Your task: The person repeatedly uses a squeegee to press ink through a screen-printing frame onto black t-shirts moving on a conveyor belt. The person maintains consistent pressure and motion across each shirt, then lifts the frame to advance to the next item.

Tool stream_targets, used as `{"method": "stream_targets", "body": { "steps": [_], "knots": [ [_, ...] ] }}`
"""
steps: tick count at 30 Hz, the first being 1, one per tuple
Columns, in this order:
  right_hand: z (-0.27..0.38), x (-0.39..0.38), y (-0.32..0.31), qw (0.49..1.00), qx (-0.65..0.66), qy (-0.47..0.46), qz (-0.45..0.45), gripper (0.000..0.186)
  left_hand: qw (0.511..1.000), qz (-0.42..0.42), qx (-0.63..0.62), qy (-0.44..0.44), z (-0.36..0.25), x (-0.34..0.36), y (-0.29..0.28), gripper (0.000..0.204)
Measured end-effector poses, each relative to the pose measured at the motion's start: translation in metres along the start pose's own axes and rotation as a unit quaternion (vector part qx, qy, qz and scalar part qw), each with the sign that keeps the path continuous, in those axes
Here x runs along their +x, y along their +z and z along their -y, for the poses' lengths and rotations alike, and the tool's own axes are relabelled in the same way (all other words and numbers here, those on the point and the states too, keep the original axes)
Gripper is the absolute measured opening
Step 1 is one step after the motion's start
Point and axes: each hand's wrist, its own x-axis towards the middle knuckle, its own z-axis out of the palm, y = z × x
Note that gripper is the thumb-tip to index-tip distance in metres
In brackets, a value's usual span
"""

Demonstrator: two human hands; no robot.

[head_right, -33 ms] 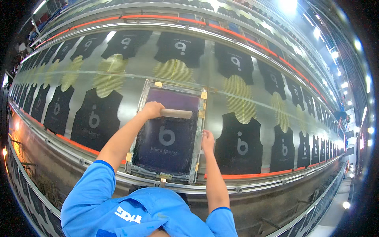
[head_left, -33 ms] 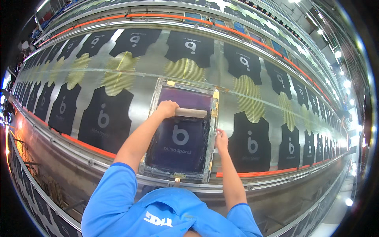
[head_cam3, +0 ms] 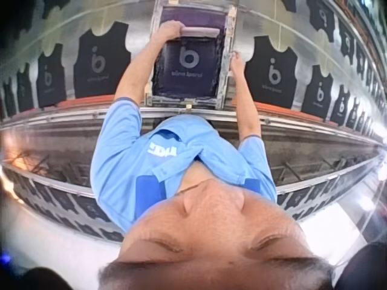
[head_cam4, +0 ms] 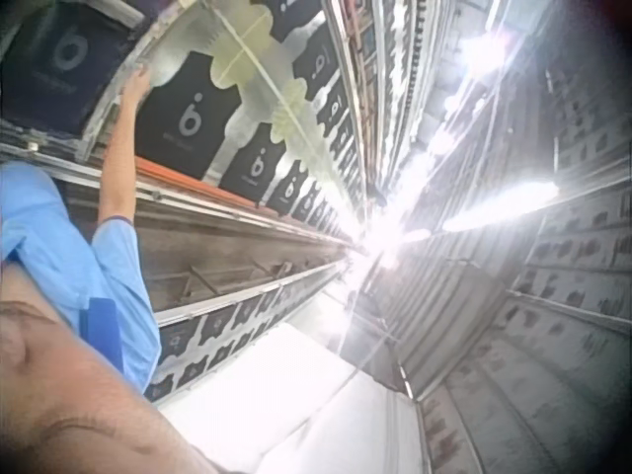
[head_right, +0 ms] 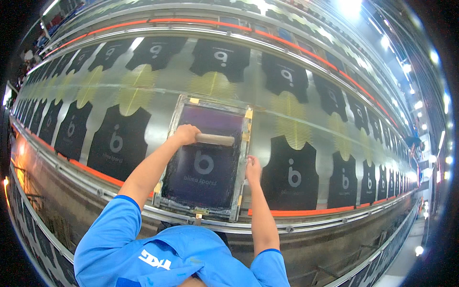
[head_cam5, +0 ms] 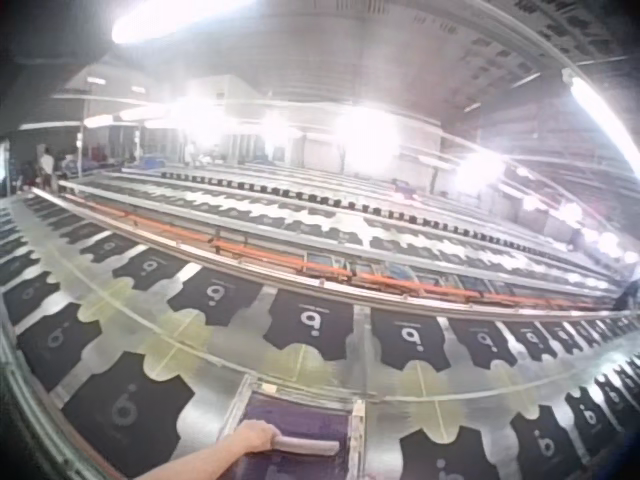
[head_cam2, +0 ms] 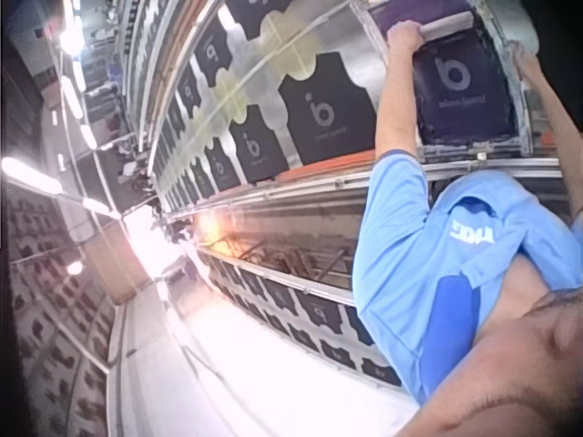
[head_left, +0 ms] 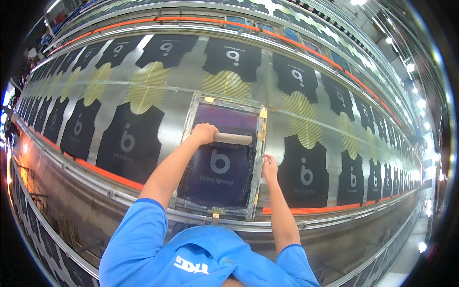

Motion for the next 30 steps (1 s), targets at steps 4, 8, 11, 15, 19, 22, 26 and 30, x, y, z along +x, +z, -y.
{"method": "stream_targets", "body": {
  "steps": [4,8,11,15,19,22,26,30],
  "knots": [
    [-0.018,0.025,-0.015,0.998,0.028,0.040,0.036,0.022,0.998,-0.015,-0.062,0.003,-0.033,-0.080,0.037,0.035],
    [0.005,0.015,-0.024,0.989,0.131,0.044,0.043,0.024,0.986,-0.142,-0.087,0.024,-0.068,-0.200,0.103,0.036],
    [0.056,-0.004,-0.020,0.981,0.169,0.090,0.034,0.025,0.979,-0.188,-0.070,0.018,-0.081,-0.275,0.132,0.040],
    [0.110,-0.017,-0.014,0.998,0.007,0.009,-0.057,0.026,0.987,-0.129,-0.091,0.019,-0.069,-0.292,0.117,0.044],
    [0.127,-0.023,0.029,0.996,0.013,-0.040,-0.077,0.026,0.984,-0.162,-0.067,-0.012,-0.001,-0.296,0.086,0.023],
    [0.180,-0.055,0.099,0.997,-0.004,-0.059,-0.055,0.031,0.982,-0.169,-0.061,-0.055,0.095,-0.319,0.072,0.032],
    [0.222,-0.086,0.193,0.997,0.026,-0.057,-0.038,0.038,0.986,-0.166,0.030,-0.016,0.202,-0.340,0.058,0.042],
    [0.257,-0.116,0.272,0.996,0.080,-0.021,-0.012,0.037,0.982,-0.190,0.015,0.007,0.295,-0.373,0.050,0.049]
  ]
}}
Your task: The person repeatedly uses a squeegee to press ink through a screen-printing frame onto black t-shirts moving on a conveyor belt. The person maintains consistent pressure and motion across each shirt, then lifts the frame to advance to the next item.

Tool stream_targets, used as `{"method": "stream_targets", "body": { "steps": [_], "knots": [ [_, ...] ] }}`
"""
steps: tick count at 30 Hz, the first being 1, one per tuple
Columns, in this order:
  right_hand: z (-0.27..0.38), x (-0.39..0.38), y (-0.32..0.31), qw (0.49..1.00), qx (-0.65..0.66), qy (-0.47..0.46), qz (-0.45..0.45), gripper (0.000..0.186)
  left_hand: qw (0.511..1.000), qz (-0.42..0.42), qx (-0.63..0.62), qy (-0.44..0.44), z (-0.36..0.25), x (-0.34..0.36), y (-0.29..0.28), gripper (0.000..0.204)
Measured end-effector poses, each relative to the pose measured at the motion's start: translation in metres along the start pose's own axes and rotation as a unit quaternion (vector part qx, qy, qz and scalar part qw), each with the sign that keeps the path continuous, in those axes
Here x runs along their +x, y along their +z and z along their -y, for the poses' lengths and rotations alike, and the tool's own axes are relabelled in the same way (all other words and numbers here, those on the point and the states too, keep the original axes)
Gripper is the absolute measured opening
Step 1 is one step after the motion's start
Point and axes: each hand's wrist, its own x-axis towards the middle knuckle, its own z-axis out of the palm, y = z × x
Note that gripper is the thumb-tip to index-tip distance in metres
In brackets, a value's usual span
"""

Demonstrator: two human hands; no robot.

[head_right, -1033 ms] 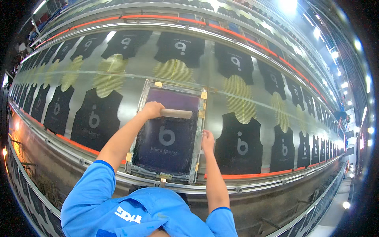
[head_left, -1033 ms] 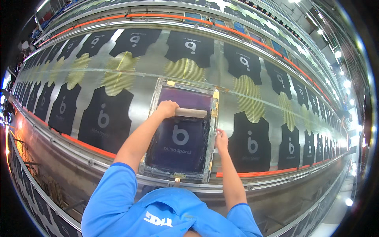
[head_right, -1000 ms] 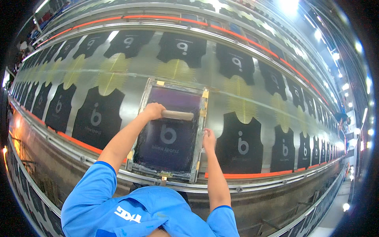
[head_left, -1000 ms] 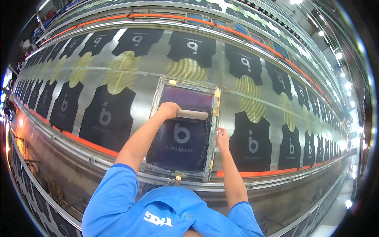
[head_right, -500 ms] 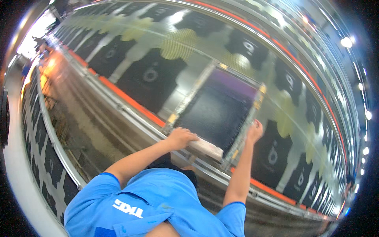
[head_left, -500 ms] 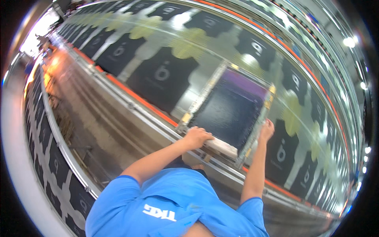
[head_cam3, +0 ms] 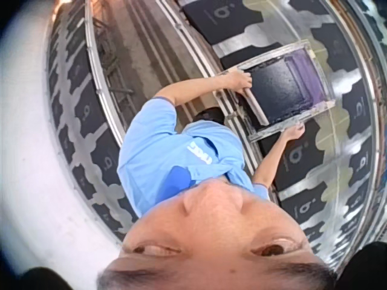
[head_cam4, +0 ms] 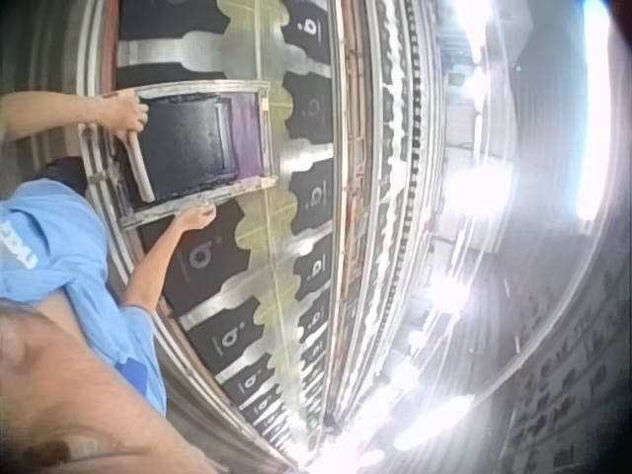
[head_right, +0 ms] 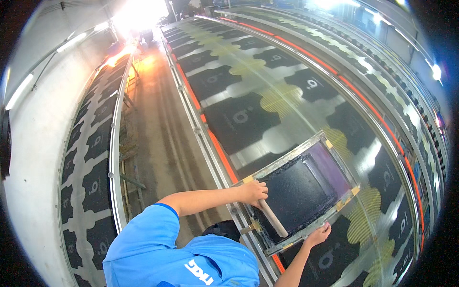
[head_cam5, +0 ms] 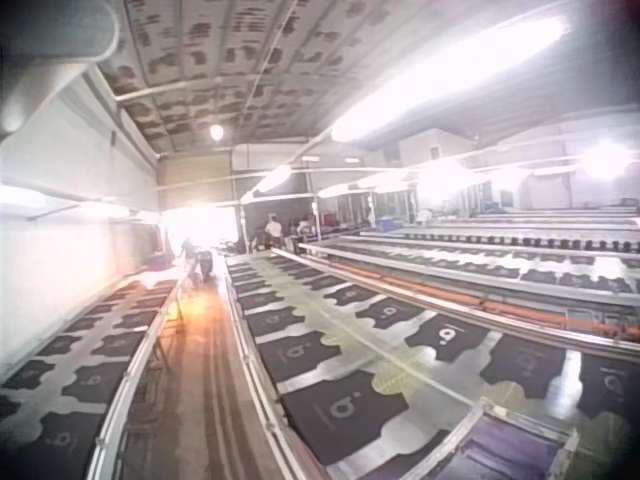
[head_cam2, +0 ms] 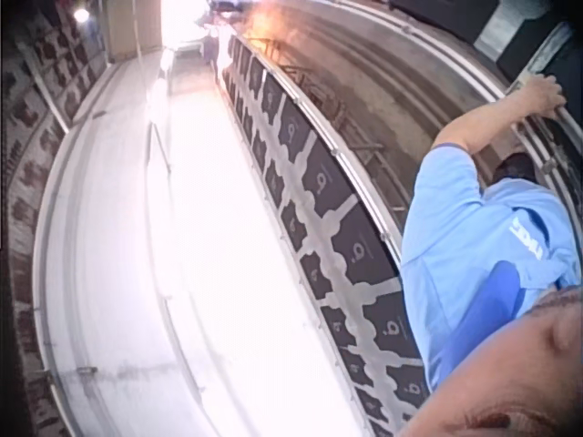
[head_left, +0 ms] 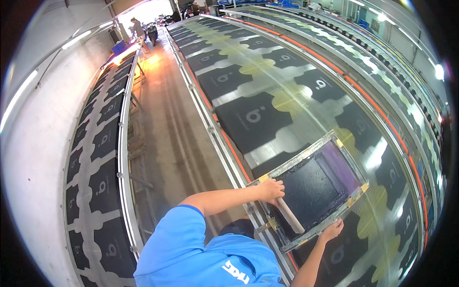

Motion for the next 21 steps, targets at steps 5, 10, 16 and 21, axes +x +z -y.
{"method": "stream_targets", "body": {
  "steps": [5,10,16,21],
  "knots": [
    [0.030,-0.020,0.048,1.000,0.007,0.008,0.000,0.039,0.999,0.036,0.021,0.018,0.045,-0.022,-0.020,0.043],
    [0.035,-0.014,0.040,0.998,-0.058,0.004,-0.014,0.034,0.997,0.074,-0.012,0.023,0.055,-0.012,-0.012,0.027],
    [0.048,-0.004,0.052,0.994,-0.089,0.060,-0.025,0.029,0.992,-0.005,-0.128,-0.007,0.064,0.058,-0.031,0.031],
    [0.072,-0.003,0.026,0.971,-0.217,0.042,0.093,0.032,0.995,0.037,-0.091,0.002,0.112,0.192,-0.023,0.026]
  ]
}}
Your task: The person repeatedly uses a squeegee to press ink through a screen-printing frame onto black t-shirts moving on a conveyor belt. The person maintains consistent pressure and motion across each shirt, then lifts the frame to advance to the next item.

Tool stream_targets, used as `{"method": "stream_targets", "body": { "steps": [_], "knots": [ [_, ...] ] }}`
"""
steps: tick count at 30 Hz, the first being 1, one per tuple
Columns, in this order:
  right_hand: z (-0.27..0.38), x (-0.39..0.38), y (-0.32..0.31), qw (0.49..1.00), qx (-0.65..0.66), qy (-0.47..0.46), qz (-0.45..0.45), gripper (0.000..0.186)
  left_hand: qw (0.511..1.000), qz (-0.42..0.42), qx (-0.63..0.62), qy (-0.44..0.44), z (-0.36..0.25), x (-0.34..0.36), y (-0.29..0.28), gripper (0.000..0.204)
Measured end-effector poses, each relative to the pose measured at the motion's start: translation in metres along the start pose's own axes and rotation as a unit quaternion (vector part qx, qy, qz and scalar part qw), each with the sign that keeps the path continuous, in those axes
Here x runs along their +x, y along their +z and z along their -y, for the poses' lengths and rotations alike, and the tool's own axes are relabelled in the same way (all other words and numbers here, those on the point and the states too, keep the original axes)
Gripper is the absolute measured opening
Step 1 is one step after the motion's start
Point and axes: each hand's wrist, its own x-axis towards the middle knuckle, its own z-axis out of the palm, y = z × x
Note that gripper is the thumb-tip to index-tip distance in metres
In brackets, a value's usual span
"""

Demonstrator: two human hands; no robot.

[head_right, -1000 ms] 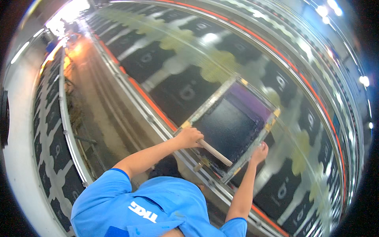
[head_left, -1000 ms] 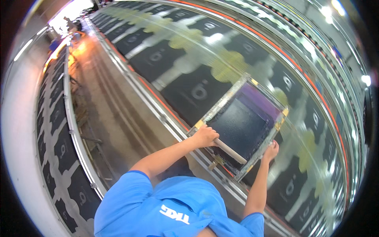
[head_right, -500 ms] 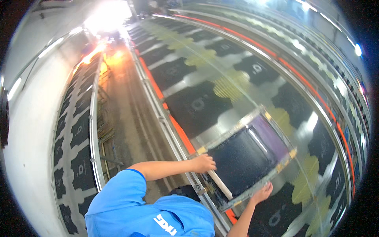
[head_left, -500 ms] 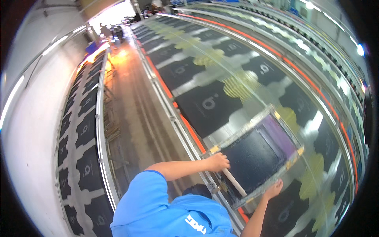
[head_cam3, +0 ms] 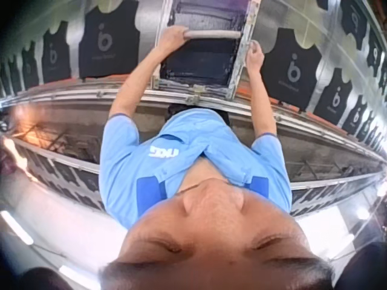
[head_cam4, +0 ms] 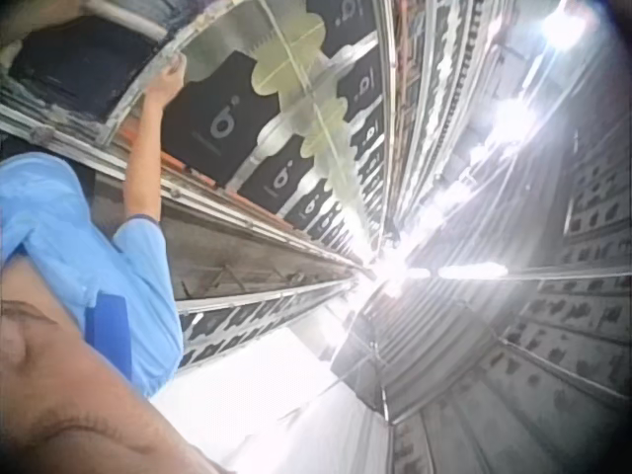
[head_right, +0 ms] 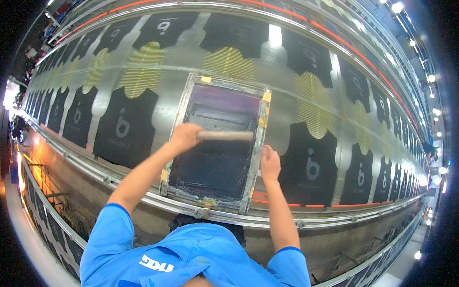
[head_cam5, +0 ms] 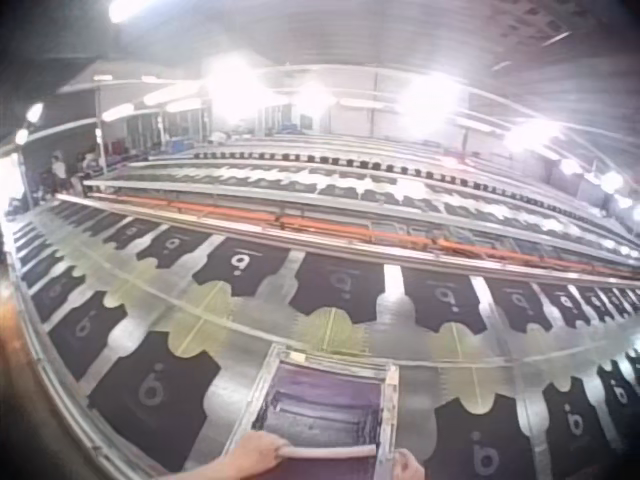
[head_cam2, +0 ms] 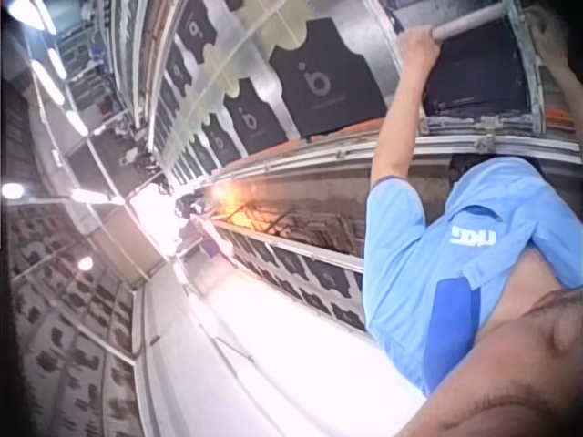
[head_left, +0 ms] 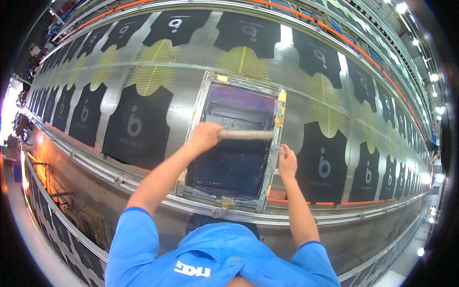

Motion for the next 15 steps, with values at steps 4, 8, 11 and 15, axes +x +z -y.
{"method": "stream_targets", "body": {
  "steps": [4,8,11,15],
  "knots": [
    [0.045,0.042,-0.034,0.949,-0.218,-0.222,-0.048,0.048,0.982,0.181,0.024,-0.051,0.031,0.108,-0.023,0.044],
    [0.113,0.156,-0.026,0.941,-0.145,-0.301,0.049,0.060,0.975,0.215,0.057,0.001,0.045,0.170,-0.029,0.055],
    [0.109,0.202,0.000,0.939,-0.183,-0.243,0.162,0.063,0.973,0.224,0.046,-0.039,0.041,0.187,-0.029,0.058],
    [0.092,0.186,0.028,0.947,-0.180,-0.212,0.160,0.062,0.974,0.214,0.062,-0.043,0.038,0.161,-0.018,0.055]
  ]
}}
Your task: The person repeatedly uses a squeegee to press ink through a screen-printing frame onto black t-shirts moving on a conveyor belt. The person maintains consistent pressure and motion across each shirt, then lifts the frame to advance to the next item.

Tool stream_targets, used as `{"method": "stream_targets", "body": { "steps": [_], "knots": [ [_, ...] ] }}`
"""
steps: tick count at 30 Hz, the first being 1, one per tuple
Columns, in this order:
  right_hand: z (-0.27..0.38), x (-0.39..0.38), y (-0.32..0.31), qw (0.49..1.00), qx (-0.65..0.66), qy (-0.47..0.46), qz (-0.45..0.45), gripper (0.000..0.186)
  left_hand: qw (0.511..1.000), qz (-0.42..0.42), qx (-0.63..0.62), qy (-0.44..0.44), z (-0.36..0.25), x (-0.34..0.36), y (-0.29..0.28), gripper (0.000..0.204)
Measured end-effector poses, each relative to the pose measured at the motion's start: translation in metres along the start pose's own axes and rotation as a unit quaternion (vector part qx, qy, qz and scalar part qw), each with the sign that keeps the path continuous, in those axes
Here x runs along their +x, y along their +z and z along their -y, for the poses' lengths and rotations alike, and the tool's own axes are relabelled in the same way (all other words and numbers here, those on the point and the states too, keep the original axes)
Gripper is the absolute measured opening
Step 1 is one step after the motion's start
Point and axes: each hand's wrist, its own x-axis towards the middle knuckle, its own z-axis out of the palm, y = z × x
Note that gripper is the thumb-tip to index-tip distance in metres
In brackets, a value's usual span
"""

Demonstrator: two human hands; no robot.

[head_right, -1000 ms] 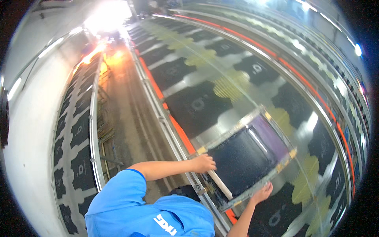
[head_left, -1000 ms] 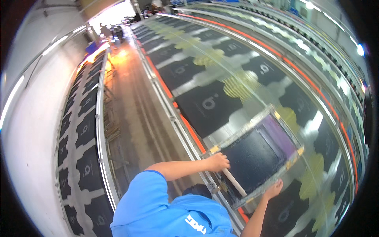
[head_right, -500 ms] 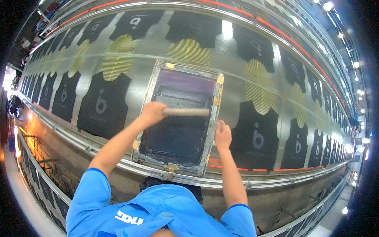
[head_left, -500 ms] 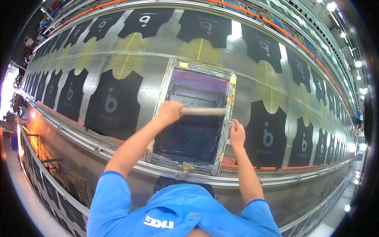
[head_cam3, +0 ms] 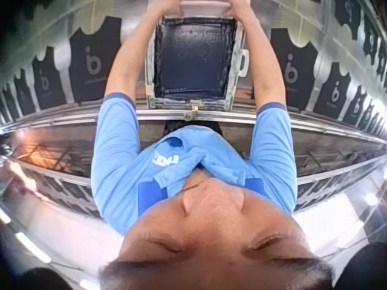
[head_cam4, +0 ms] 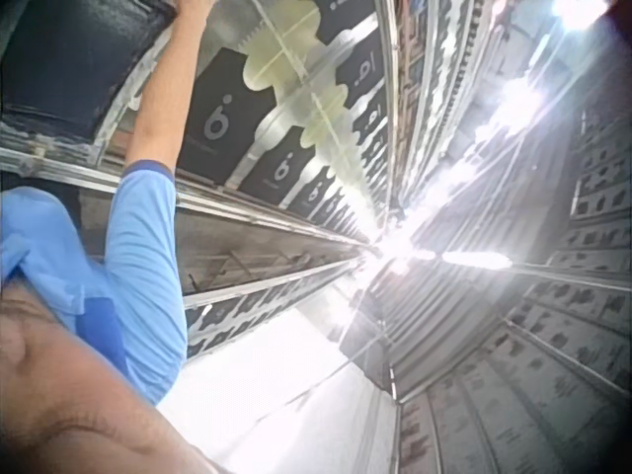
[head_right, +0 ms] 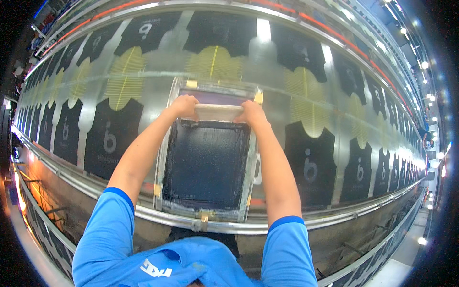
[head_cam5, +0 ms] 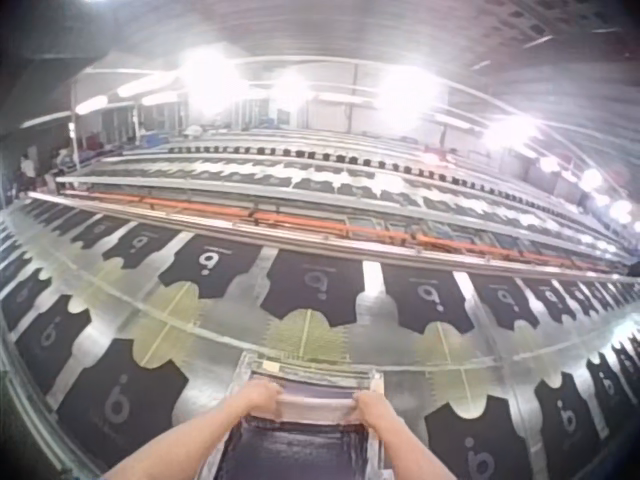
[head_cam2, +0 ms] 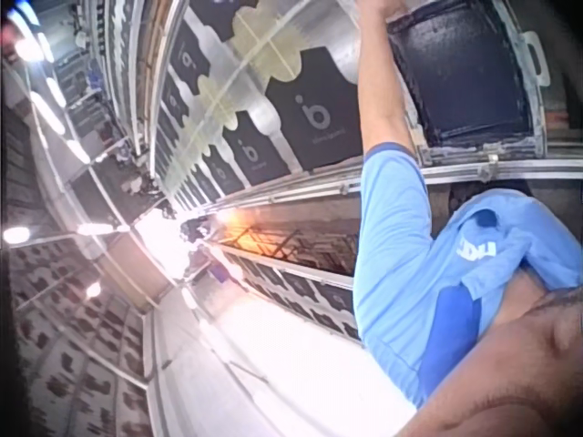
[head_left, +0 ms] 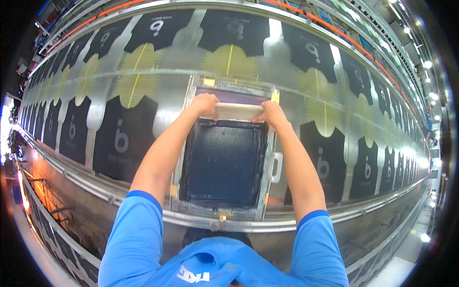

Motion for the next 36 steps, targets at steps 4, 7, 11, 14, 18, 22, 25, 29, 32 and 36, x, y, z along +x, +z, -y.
{"method": "stream_targets", "body": {
  "steps": [4,7,11,14,18,22,25,29,32,36],
  "knots": [
    [0.020,-0.066,0.021,1.000,0.018,-0.007,0.001,0.052,1.000,0.013,0.000,-0.008,-0.013,-0.060,0.033,0.046],
    [0.046,-0.133,0.034,1.000,0.007,0.015,0.017,0.047,1.000,0.000,0.010,-0.003,-0.027,-0.121,0.069,0.040],
    [0.073,-0.218,0.058,0.998,0.049,-0.022,-0.027,0.036,0.999,-0.043,0.017,0.008,-0.049,-0.208,0.115,0.033],
    [0.083,-0.267,0.078,0.992,0.072,-0.066,-0.077,0.031,0.998,-0.055,0.005,0.015,-0.061,-0.254,0.135,0.031],
    [0.088,-0.262,0.064,0.993,0.088,-0.065,-0.034,0.032,0.999,-0.045,-0.025,0.010,-0.055,-0.251,0.131,0.029],
    [0.059,-0.166,0.033,0.996,0.041,-0.059,-0.044,0.035,0.996,-0.084,-0.006,0.003,-0.035,-0.169,0.082,0.033],
    [0.037,-0.080,0.001,0.997,0.009,-0.059,-0.045,0.042,0.990,-0.132,0.037,0.026,-0.017,-0.093,0.030,0.039],
    [0.020,-0.009,-0.023,1.000,0.004,-0.012,-0.001,0.047,0.999,-0.048,-0.005,-0.011,-0.004,-0.021,-0.014,0.044],
    [0.006,0.004,-0.005,1.000,0.013,0.007,-0.009,0.050,0.995,-0.094,0.019,0.011,0.001,0.000,-0.001,0.042],
    [0.010,-0.002,0.001,0.999,0.017,0.007,-0.026,0.048,0.997,-0.078,0.019,-0.001,0.009,0.001,0.006,0.042]
  ]
}}
